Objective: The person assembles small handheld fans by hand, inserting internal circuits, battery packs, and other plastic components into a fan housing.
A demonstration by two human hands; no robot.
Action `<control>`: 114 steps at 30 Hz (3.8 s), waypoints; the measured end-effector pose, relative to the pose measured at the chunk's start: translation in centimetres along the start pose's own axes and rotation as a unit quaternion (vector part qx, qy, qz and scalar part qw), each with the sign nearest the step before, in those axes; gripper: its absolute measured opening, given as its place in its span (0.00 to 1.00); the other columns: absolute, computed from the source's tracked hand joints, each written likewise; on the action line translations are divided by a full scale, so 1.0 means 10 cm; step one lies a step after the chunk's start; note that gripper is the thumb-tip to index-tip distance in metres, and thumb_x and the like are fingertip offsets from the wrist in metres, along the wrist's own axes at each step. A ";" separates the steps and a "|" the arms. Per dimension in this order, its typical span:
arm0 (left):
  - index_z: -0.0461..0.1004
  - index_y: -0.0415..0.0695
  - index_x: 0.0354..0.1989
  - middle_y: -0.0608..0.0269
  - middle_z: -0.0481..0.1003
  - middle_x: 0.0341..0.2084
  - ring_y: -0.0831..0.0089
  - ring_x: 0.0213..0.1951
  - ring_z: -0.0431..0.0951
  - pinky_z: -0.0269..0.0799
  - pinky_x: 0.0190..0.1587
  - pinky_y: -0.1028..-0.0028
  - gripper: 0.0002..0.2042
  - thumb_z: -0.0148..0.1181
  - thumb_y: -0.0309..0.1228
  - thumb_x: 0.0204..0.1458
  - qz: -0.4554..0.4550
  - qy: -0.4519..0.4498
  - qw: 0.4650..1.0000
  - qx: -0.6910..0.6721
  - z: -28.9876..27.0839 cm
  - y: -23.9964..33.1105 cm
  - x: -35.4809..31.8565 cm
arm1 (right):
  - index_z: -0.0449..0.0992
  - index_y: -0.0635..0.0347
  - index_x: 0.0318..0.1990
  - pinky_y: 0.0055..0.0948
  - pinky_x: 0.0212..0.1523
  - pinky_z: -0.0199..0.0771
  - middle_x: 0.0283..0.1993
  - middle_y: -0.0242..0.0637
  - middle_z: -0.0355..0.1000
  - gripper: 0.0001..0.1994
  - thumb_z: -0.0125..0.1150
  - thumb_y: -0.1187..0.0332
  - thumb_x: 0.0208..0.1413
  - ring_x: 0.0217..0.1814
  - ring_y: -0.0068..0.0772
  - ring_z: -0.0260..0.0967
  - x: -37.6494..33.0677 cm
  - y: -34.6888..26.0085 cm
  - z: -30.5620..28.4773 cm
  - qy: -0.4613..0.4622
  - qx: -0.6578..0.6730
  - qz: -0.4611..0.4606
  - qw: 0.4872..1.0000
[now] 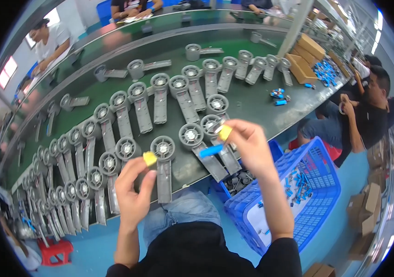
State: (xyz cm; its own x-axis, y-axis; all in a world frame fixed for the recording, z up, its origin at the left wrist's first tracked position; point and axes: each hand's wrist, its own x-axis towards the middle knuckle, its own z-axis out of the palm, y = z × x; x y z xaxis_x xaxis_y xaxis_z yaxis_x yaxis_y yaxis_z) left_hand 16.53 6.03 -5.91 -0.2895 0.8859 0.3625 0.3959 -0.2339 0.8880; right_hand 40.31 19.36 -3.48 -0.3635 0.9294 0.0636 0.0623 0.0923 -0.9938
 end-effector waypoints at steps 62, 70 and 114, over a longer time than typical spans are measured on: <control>0.69 0.33 0.49 0.51 0.77 0.29 0.64 0.25 0.77 0.71 0.28 0.71 0.11 0.52 0.22 0.59 -0.092 0.015 0.995 0.031 0.06 -0.41 -0.29 | 0.79 0.61 0.36 0.24 0.22 0.68 0.32 0.34 0.72 0.12 0.68 0.78 0.40 0.23 0.28 0.68 -0.22 0.83 1.22 0.036 -0.230 -0.317 0.919; 0.74 0.32 0.42 0.48 0.77 0.33 0.55 0.31 0.78 0.74 0.34 0.68 0.08 0.59 0.20 0.54 -0.004 -0.004 0.990 0.144 0.08 -0.34 -0.25 | 0.78 0.56 0.36 0.29 0.26 0.70 0.33 0.29 0.72 0.13 0.69 0.72 0.39 0.27 0.32 0.71 -0.22 0.82 1.24 0.031 -0.243 -0.309 0.919; 0.73 0.33 0.42 0.52 0.73 0.32 0.55 0.31 0.72 0.70 0.34 0.63 0.15 0.59 0.14 0.43 0.124 -0.181 0.967 0.129 -0.26 -0.48 -0.07 | 0.76 0.62 0.32 0.29 0.29 0.70 0.31 0.35 0.72 0.15 0.70 0.80 0.32 0.29 0.35 0.70 -0.17 0.80 1.21 -0.034 -0.234 -0.376 0.896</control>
State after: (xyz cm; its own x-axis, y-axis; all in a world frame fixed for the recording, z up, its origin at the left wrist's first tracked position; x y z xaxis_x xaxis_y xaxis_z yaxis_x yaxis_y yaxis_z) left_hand 12.52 5.52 -9.71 0.1479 0.9086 0.3906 0.6321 -0.3906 0.6693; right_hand 30.16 14.18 -12.64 -0.5209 0.5195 0.6773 0.1540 0.8377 -0.5240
